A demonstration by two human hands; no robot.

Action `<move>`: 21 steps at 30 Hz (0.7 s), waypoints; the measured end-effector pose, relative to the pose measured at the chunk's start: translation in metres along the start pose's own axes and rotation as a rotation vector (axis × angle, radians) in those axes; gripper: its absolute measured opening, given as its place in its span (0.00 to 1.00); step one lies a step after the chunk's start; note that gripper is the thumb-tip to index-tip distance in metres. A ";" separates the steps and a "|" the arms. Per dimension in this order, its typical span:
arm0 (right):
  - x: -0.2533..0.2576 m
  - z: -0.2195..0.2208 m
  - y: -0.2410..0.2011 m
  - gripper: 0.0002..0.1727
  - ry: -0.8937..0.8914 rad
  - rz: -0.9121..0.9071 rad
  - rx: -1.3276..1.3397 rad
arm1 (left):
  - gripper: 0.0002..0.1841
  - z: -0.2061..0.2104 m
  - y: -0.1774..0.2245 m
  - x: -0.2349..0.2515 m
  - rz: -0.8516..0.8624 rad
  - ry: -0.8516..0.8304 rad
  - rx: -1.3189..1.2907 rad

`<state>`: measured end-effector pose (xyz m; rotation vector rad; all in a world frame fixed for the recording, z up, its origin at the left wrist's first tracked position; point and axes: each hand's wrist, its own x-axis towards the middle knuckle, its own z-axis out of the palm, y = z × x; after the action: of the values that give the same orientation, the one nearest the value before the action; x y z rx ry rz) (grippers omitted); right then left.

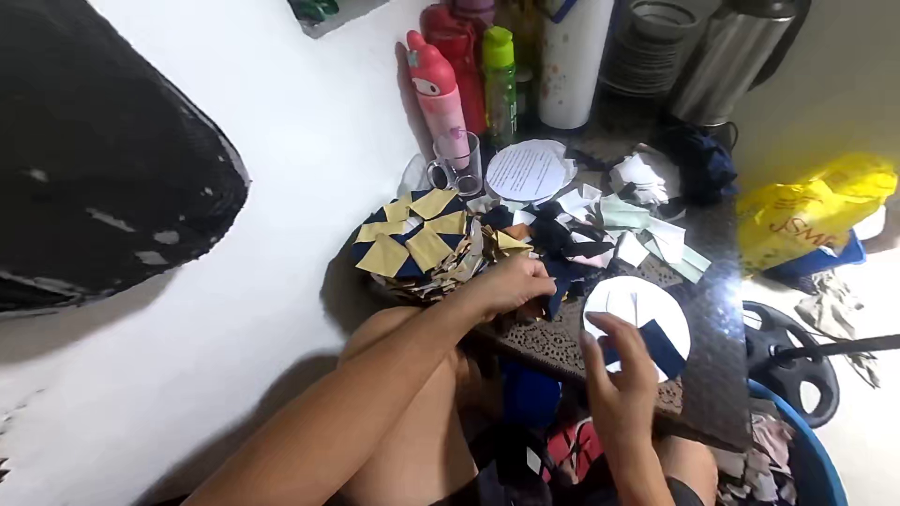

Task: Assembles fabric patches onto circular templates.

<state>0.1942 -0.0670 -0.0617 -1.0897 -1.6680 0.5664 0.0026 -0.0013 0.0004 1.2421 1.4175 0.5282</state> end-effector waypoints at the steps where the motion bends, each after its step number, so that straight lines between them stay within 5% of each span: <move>1: 0.003 0.009 0.004 0.16 -0.009 0.010 -0.010 | 0.08 0.002 0.000 -0.002 0.016 -0.029 -0.034; 7: 0.016 0.037 0.020 0.06 0.088 -0.129 -0.076 | 0.06 0.005 -0.008 -0.007 0.085 -0.145 -0.189; 14: 0.028 0.047 0.025 0.07 0.044 -0.206 -0.261 | 0.08 -0.003 -0.019 -0.001 0.037 -0.096 -0.203; 17: 0.032 0.048 0.025 0.08 -0.012 -0.078 -0.113 | 0.07 -0.006 -0.022 -0.002 0.021 -0.073 -0.200; 21: 0.040 0.037 0.021 0.07 -0.095 0.310 0.269 | 0.08 -0.009 -0.023 -0.003 0.039 -0.092 -0.199</move>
<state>0.1657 -0.0177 -0.0720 -1.1416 -1.4580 1.0254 -0.0147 -0.0093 -0.0159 1.1217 1.2348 0.6156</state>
